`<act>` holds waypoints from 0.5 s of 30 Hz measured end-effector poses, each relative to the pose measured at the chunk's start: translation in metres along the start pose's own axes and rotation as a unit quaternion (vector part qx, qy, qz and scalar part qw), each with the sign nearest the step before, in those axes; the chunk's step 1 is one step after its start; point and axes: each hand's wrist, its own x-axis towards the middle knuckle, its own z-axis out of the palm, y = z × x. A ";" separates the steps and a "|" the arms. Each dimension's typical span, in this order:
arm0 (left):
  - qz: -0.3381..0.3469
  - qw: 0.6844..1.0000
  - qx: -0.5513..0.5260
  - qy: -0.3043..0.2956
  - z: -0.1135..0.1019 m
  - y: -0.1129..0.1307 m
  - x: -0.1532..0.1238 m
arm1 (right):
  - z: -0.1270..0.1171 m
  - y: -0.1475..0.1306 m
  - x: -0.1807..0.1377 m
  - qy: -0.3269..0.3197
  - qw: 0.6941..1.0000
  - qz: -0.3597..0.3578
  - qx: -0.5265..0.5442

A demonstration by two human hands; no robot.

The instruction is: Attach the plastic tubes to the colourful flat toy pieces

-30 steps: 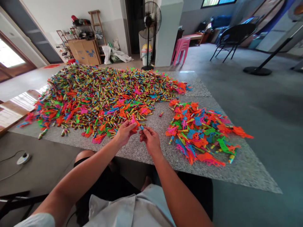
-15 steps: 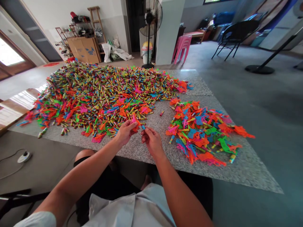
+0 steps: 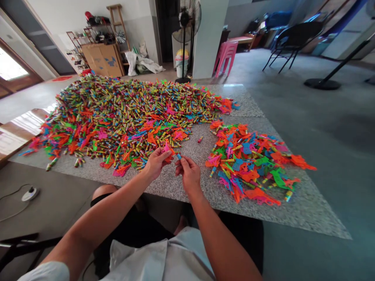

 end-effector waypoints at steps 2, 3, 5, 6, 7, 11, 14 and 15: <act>0.004 1.000 0.003 -0.004 0.001 0.000 0.000 | -0.001 -0.001 0.000 -0.002 1.000 -0.013 -0.017; 0.006 1.000 0.004 -0.009 0.002 -0.001 -0.001 | -0.002 -0.001 -0.001 -0.009 0.999 -0.019 -0.034; 0.012 1.000 0.005 -0.012 0.004 -0.002 -0.001 | -0.001 -0.002 -0.005 -0.028 0.996 -0.027 -0.075; 0.014 1.000 0.005 -0.012 0.005 -0.002 -0.002 | -0.001 -0.002 -0.007 -0.032 0.995 -0.029 -0.088; 0.015 1.000 0.003 -0.012 0.005 -0.003 -0.002 | 0.000 -0.002 -0.008 -0.032 0.995 -0.031 -0.091; 0.010 1.000 -0.008 -0.006 0.007 -0.003 -0.003 | 0.001 -0.003 -0.009 0.006 0.998 -0.043 -0.040; 0.013 1.000 -0.008 -0.003 0.008 -0.002 -0.004 | -0.001 -0.004 -0.006 0.013 0.998 -0.046 -0.040; 0.013 1.000 -0.007 -0.003 0.007 -0.002 -0.005 | -0.002 -0.004 -0.006 0.009 0.998 -0.044 -0.049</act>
